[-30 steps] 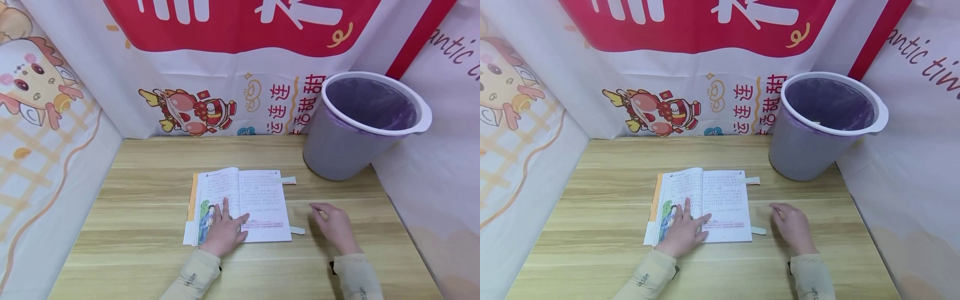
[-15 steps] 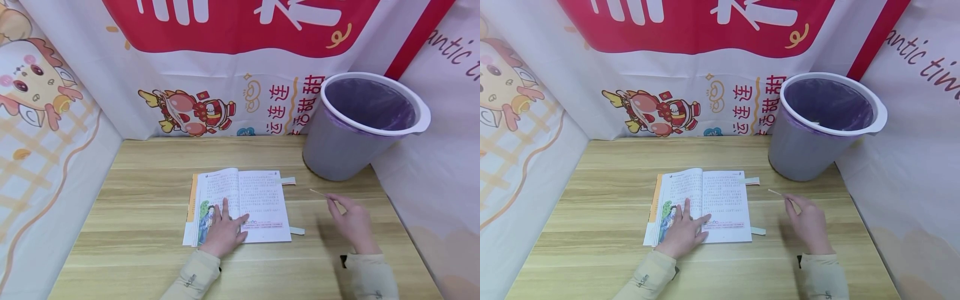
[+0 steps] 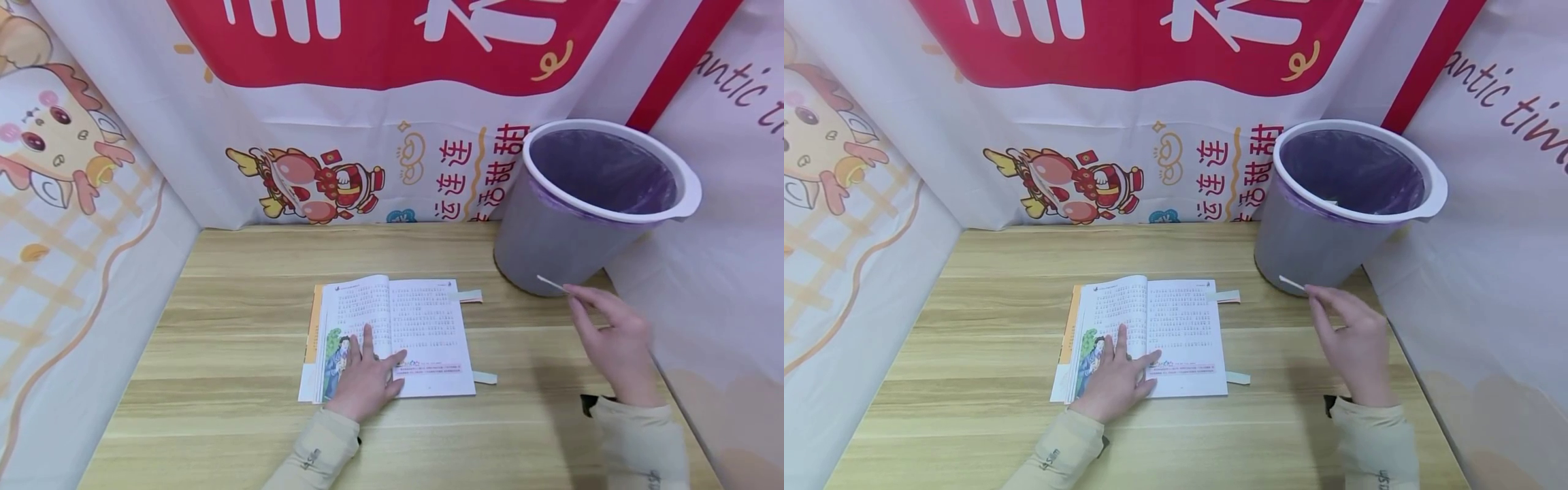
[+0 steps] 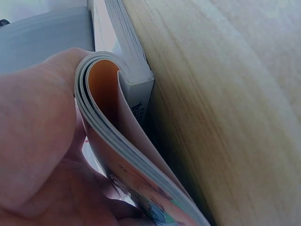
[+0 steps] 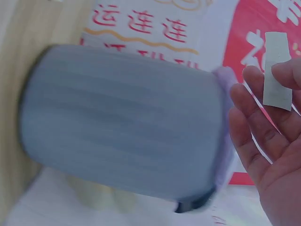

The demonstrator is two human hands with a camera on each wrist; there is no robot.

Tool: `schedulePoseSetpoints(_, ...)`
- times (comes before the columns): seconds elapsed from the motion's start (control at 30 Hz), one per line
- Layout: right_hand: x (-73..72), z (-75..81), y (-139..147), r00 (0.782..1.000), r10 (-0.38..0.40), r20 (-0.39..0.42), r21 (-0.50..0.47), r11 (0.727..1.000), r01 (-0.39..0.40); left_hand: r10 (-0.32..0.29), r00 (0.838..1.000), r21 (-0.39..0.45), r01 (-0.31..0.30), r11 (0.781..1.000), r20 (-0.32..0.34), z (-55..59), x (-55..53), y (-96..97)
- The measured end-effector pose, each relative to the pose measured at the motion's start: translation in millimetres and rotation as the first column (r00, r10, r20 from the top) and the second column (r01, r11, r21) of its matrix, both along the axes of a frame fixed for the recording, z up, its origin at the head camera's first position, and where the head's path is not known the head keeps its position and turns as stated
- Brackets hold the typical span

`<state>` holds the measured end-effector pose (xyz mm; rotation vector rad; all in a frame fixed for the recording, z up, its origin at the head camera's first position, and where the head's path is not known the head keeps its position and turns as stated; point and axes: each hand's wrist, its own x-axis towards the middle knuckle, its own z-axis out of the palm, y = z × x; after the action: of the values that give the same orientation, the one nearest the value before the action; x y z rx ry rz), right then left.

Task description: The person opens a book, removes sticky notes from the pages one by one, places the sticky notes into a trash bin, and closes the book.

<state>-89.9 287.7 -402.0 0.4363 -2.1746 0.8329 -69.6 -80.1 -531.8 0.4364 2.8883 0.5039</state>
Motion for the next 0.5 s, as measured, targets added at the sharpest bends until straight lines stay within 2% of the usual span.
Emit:
schedulePoseSetpoints(0.3,-7.7,62.9,6,0.988,-0.07,-0.135,-0.037,0.997,0.065,0.002,1.0,-0.007,-0.002,1.0,0.003,0.3,0.1,0.2)
schedulePoseSetpoints(0.5,-29.2,95.2,24,0.979,-0.134,-0.154,-0.014,0.991,0.134,0.007,1.0,-0.012,-0.007,1.0,0.008,-1.3,-0.2,-0.1)
